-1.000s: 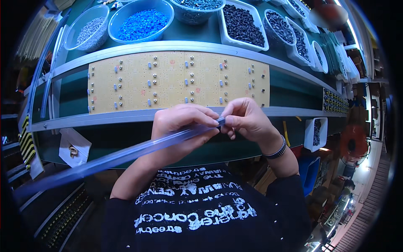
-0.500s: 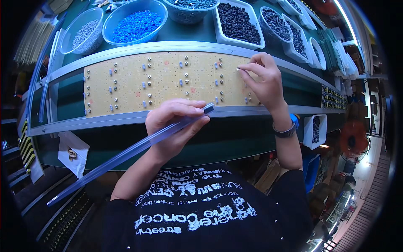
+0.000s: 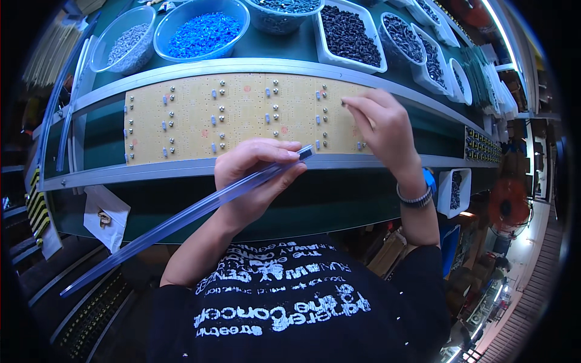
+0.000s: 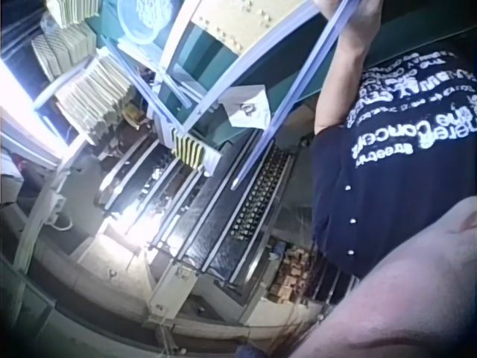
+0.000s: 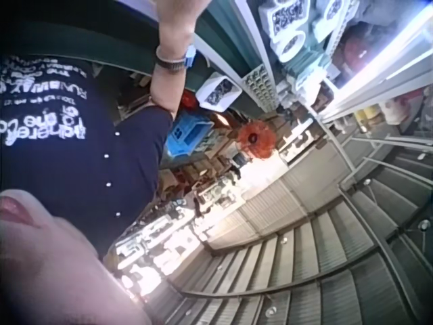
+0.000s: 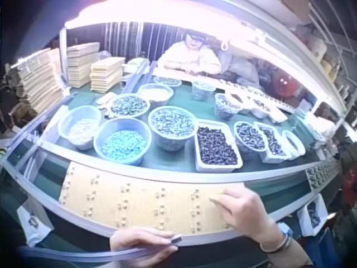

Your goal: The person picks small electronic components from sorting bins and places them into a template fixture. The components are placed using a clear tube pickup tool for precision.

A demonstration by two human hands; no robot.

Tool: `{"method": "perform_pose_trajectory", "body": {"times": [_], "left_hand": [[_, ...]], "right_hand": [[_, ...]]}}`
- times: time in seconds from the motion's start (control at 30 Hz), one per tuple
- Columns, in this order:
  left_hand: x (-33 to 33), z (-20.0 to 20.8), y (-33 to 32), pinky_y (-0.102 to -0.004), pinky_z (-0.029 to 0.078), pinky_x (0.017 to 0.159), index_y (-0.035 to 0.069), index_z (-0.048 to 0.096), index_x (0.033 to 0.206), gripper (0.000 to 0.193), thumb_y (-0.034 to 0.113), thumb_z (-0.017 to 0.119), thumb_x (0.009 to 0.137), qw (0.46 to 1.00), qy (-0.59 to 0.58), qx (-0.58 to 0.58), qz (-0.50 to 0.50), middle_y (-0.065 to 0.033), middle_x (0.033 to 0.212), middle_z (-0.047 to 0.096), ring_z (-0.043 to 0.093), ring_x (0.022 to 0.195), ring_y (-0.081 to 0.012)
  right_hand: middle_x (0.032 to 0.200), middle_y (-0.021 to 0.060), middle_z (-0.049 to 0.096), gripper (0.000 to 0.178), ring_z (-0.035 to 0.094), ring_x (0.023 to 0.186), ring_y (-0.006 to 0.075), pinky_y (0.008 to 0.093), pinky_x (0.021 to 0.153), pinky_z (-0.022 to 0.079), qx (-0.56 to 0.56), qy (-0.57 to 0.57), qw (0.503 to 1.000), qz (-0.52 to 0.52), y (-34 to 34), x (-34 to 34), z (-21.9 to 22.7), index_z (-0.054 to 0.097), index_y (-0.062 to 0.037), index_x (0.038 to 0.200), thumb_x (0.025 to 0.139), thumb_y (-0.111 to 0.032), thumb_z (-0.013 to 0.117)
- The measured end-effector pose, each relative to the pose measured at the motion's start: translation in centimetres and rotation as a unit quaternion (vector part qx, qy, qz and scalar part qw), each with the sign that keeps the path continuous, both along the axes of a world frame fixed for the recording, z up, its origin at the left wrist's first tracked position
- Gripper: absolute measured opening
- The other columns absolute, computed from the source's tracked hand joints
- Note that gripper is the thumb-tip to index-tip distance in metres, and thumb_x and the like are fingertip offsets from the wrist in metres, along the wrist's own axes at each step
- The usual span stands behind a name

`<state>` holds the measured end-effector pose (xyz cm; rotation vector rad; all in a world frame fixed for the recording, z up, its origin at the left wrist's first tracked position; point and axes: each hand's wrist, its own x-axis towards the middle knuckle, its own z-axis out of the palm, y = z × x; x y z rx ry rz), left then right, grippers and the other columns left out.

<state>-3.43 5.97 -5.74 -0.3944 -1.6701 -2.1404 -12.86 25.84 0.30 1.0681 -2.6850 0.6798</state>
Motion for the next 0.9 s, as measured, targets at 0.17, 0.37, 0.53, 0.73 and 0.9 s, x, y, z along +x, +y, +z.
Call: {"method": "perform_pose_trajectory", "body": {"times": [0.17, 0.37, 0.53, 0.73, 0.9], "left_hand": [[0.5, 2.7, 0.2, -0.0242, 0.052, 0.068, 0.001, 0.066, 0.085, 0.021, -0.008, 0.074, 0.068, 0.99, -0.062, -0.127, -0.005, -0.0131, 0.092, 0.068, 0.065, 0.076, -0.0175], [0.5, 3.3, 0.1, -0.0255, 0.052, 0.069, 0.001, 0.066, 0.083, 0.022, -0.009, 0.074, 0.066, 0.988, 0.011, -0.128, -0.088, -0.0131, 0.092, 0.069, 0.066, 0.077, -0.0182], [0.7, 0.7, 1.1, -0.0261, 0.052, 0.069, 0.001, 0.066, 0.085, 0.023, -0.01, 0.073, 0.067, 0.995, 0.016, -0.088, -0.047, -0.0139, 0.094, 0.068, 0.066, 0.076, -0.0182], [0.5, 0.5, 1.4, -0.0235, 0.052, 0.067, 0.002, 0.067, 0.083, 0.018, -0.006, 0.074, 0.068, 0.999, -0.018, -0.027, -0.028, -0.011, 0.092, 0.07, 0.066, 0.077, -0.0167], [0.5, 0.3, 1.2, -0.0245, 0.053, 0.069, 0.002, 0.067, 0.084, 0.02, -0.006, 0.074, 0.068, 0.999, -0.006, -0.032, -0.022, -0.0115, 0.092, 0.069, 0.067, 0.079, -0.0174]], "right_hand": [[0.076, 0.0088, 0.067, 0.011, 0.054, 0.054, 0.0104, 0.0203, 0.049, 0.045, -0.24, -0.42, 0.875, -0.001, -0.8, 3.6, -0.5, 0.068, 0.0027, 0.09, 0.084, -0.006, 0.064], [0.073, 0.0096, 0.067, 0.012, 0.059, 0.056, 0.0116, 0.0187, 0.05, 0.048, -0.367, -0.679, 0.635, 0.033, 0.4, 4.1, -1.0, 0.068, 0.0035, 0.09, 0.083, -0.006, 0.066], [0.068, 0.0078, 0.063, 0.012, 0.053, 0.055, 0.013, 0.0211, 0.05, 0.043, -0.179, -0.234, 0.956, -0.002, -0.4, 5.8, 0.1, 0.069, 0.004, 0.085, 0.075, -0.001, 0.071], [0.094, 0.008, 0.059, 0.015, 0.046, 0.073, 0.015, 0.0249, 0.058, 0.041, -0.058, 0.055, 0.996, -0.028, 2.0, 1.9, -2.8, 0.072, -0.0012, 0.087, 0.073, 0.002, 0.07], [0.097, 0.0073, 0.059, 0.014, 0.044, 0.076, 0.0158, 0.0256, 0.061, 0.041, -0.049, 0.067, 0.996, -0.028, 2.3, 1.6, -3.1, 0.072, -0.0019, 0.085, 0.073, 0.001, 0.07]]}}
